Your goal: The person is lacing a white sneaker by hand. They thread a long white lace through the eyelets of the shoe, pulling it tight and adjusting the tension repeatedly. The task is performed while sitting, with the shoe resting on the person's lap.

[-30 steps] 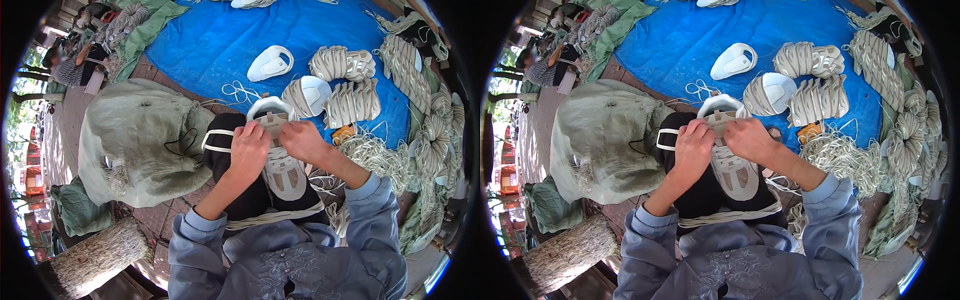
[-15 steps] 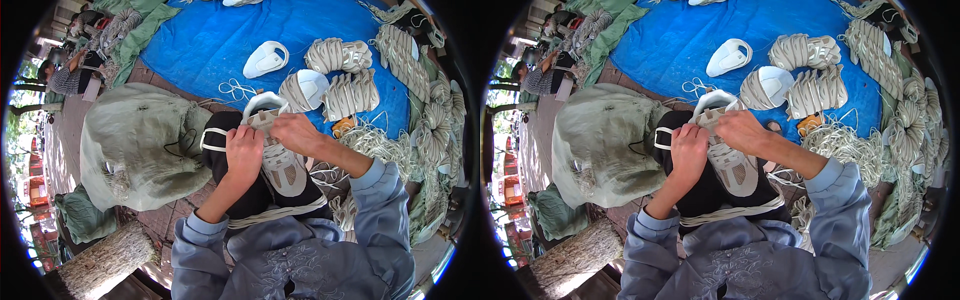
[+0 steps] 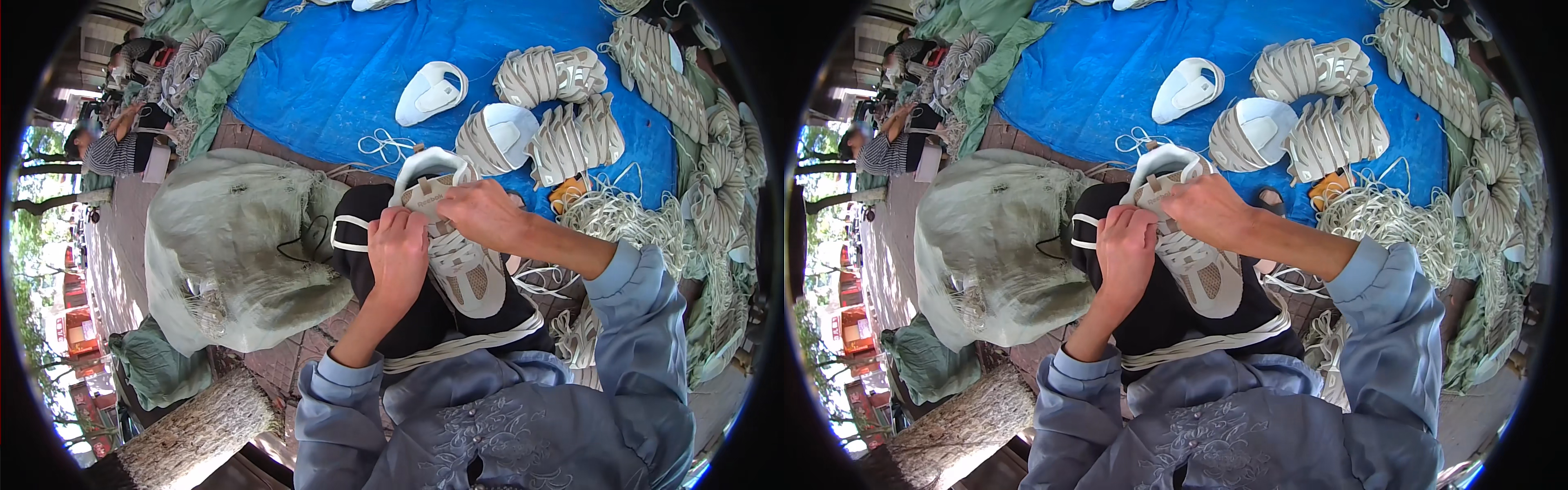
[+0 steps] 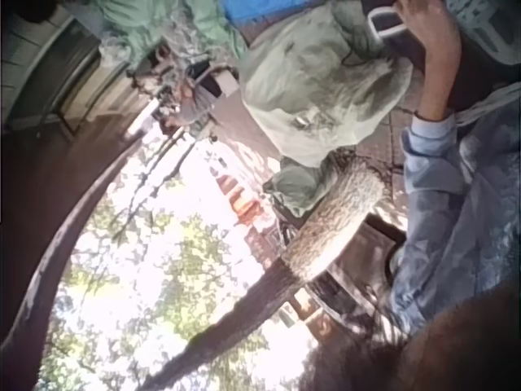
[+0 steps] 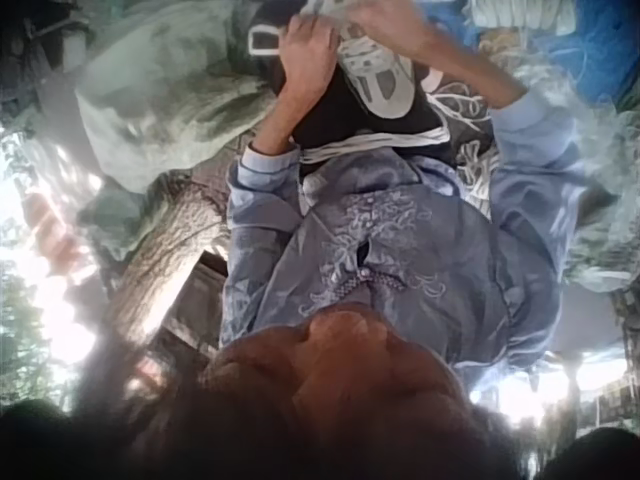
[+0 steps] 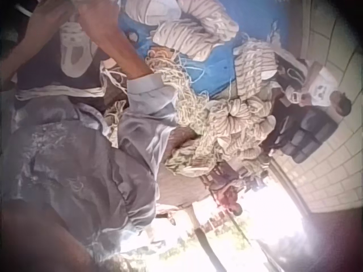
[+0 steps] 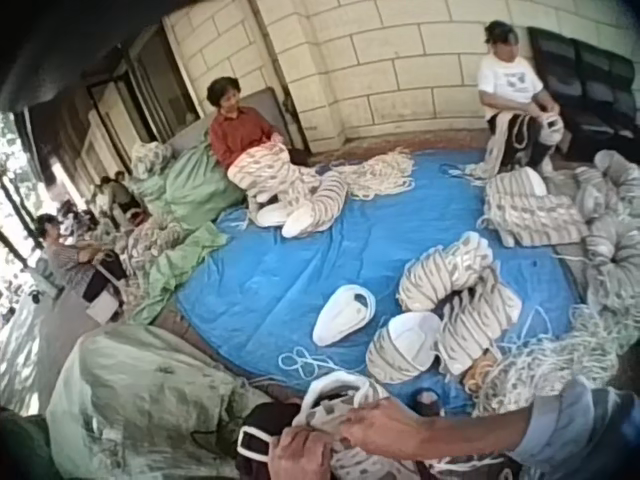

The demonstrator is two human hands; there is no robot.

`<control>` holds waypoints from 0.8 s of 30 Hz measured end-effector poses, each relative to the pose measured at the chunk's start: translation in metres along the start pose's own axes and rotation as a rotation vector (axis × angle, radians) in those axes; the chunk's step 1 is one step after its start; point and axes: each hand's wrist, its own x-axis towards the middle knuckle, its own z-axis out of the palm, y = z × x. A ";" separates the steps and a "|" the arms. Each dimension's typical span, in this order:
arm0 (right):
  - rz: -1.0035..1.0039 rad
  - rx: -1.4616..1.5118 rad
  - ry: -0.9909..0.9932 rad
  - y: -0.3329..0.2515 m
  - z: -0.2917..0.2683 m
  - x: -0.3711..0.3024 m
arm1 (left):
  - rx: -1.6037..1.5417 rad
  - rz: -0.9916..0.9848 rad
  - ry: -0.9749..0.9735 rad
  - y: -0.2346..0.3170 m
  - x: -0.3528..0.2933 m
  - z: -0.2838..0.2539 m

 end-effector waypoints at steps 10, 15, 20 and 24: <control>0.094 0.213 0.096 -0.006 0.007 0.000 | -0.076 0.034 -0.173 -0.009 0.006 -0.006; 0.127 0.241 0.099 -0.010 0.008 -0.002 | -0.038 0.059 -0.190 -0.009 0.004 -0.004; 0.181 0.226 0.094 -0.009 0.006 -0.005 | 0.109 0.092 -0.068 0.000 0.001 0.002; 0.168 0.143 0.121 -0.009 0.006 -0.008 | 0.141 0.121 -0.113 0.001 0.003 0.000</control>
